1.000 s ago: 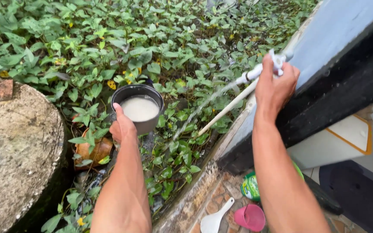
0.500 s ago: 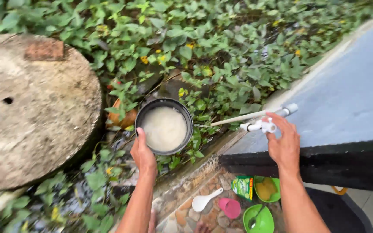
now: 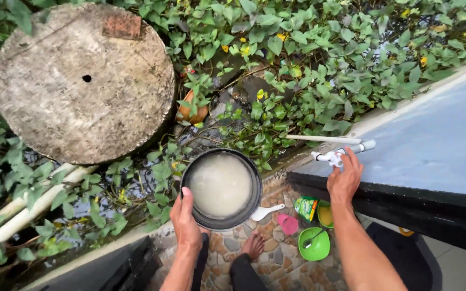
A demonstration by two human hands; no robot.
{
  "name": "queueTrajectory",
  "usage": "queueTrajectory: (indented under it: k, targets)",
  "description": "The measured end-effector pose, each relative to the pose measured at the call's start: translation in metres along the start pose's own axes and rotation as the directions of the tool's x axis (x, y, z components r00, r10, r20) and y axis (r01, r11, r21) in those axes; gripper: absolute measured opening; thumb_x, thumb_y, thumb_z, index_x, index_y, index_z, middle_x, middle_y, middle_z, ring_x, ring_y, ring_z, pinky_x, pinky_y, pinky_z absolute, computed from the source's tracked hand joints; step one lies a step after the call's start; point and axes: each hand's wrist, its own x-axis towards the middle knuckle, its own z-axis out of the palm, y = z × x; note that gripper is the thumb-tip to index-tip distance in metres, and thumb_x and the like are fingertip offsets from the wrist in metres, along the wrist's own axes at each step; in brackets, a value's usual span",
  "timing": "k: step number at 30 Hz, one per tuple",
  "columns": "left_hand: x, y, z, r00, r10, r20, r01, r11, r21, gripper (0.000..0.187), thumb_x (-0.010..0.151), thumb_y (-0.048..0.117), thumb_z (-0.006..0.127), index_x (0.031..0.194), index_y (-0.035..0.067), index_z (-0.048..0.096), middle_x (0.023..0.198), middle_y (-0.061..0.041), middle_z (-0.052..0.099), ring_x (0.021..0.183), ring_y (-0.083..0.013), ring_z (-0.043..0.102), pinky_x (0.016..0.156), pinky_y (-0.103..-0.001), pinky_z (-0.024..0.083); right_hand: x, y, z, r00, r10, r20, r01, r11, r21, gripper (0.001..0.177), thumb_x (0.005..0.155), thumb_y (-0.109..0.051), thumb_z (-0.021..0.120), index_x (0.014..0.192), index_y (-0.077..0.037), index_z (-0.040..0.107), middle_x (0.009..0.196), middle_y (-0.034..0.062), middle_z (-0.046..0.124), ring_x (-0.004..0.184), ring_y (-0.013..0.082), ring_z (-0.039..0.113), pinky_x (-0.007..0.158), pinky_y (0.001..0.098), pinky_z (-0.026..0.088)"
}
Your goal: Washing rice in a pot by repeatedly filling it with water, swirling the rice by hand, and pouring out the cloudy water.
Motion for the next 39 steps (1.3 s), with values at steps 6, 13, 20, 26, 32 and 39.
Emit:
queueTrajectory:
  k: [6,13,20,26,32,39]
  targets:
    - [-0.021,0.018,-0.007,0.999,0.034,0.017,-0.036,0.995,0.09,0.071,0.09,0.05,0.049,0.138,-0.002,0.062,0.142,-0.016,0.066,0.132,-0.0258,0.06,0.113,-0.041,0.048,-0.007,-0.043,-0.02,0.987,0.117,0.114,-0.107,0.99,-0.088,0.085,0.081,-0.005,0.081,0.154,-0.001,0.038,0.165,0.0216,0.025,0.132,0.0431,0.045,0.11,0.0552,0.038]
    - [-0.026,0.015,-0.01,1.0,0.011,-0.007,-0.009,0.986,0.167,0.087,0.086,0.059,0.049,0.146,-0.005,0.05,0.153,-0.018,0.055,0.144,-0.027,0.051,0.119,-0.043,0.04,-0.071,-0.187,-0.096,0.845,0.472,0.253,-0.535,0.73,0.425,0.047,0.097,-0.038,0.063,0.137,-0.016,0.052,0.126,0.0024,0.066,0.112,0.0204,0.065,0.096,0.0348,0.051]
    - [-0.038,0.02,0.005,0.957,-0.259,0.132,0.27,0.96,-0.077,0.077,0.084,0.054,0.049,0.143,0.005,0.058,0.149,-0.013,0.061,0.138,-0.0333,0.058,0.122,-0.054,0.049,-0.094,-0.267,-0.127,0.583,0.255,0.771,-0.812,0.205,0.547,0.128,0.057,-0.085,0.056,0.163,-0.031,0.012,0.173,0.0086,0.008,0.156,0.0389,0.013,0.119,0.0653,0.023]
    - [-0.031,-0.017,0.008,0.903,-0.422,0.084,0.429,0.898,-0.095,0.105,0.078,0.061,0.053,0.163,0.024,0.005,0.172,0.009,-0.006,0.16,-0.015,0.003,0.132,-0.049,0.022,-0.088,-0.284,-0.134,0.579,0.364,0.729,-0.811,0.343,0.473,0.097,0.077,-0.043,0.066,0.162,-0.025,0.024,0.174,0.0025,0.016,0.16,0.0192,0.013,0.124,0.0455,0.02]
    - [-0.036,-0.01,0.018,0.831,-0.47,0.298,0.539,0.813,-0.222,0.08,0.087,0.055,0.044,0.155,0.013,0.046,0.159,-0.01,0.053,0.147,-0.0305,0.049,0.118,-0.05,0.045,-0.089,-0.281,-0.13,0.571,0.455,0.683,-0.821,0.31,0.48,0.092,0.076,-0.028,0.071,0.159,-0.019,0.033,0.17,0.0069,0.031,0.154,0.0207,0.031,0.12,0.0372,0.032]
    - [-0.026,-0.021,0.024,0.83,-0.448,0.331,0.537,0.802,-0.261,0.083,0.087,0.062,0.036,0.153,0.013,0.05,0.155,-0.013,0.056,0.144,-0.0328,0.052,0.117,-0.052,0.045,-0.072,-0.298,-0.138,0.555,0.518,0.651,-0.825,0.446,0.347,0.096,0.075,-0.03,0.072,0.161,-0.022,0.031,0.167,0.0061,0.035,0.152,0.0161,0.036,0.119,0.0329,0.031]
